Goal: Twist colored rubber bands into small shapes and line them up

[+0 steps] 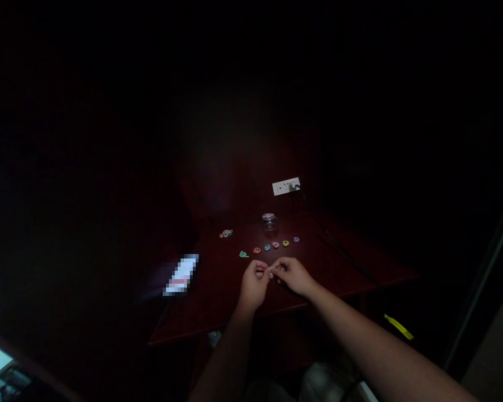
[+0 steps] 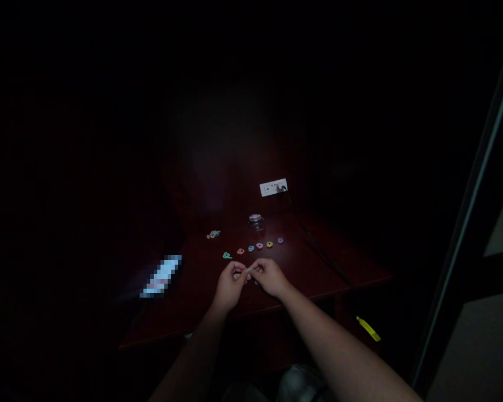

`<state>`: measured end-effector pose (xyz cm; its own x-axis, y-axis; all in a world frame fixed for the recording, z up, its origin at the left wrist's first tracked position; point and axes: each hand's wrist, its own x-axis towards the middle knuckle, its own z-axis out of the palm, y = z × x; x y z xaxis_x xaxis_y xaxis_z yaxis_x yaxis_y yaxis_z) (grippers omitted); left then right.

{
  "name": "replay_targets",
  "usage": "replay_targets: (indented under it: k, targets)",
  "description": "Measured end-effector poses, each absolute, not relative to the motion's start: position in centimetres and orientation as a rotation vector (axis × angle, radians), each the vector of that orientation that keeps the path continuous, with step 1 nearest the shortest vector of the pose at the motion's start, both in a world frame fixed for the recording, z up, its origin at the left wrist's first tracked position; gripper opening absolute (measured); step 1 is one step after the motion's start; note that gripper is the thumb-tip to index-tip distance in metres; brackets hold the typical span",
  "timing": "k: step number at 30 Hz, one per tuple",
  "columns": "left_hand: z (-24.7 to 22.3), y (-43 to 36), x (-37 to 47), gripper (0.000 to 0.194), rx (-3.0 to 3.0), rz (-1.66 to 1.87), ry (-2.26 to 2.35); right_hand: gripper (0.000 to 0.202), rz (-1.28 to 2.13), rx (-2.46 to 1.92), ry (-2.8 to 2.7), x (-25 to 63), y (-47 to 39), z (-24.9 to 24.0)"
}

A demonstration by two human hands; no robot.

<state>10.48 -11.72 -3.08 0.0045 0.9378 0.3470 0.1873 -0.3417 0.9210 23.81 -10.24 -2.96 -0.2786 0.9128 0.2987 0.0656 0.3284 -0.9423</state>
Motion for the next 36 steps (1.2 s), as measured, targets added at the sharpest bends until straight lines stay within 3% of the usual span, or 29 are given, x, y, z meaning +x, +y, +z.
replay_targets:
  k: [26,36]
  targets:
    - [-2.82,-11.82,10.33,0.021,1.621,1.264,1.079,0.004,0.919,-0.988,-1.625,23.77,-9.59,-3.43]
    - [-3.09,-11.61,10.22,0.022,1.619,1.265,1.144,0.010,0.931,-0.960,-1.611,23.77,-9.71,-3.13]
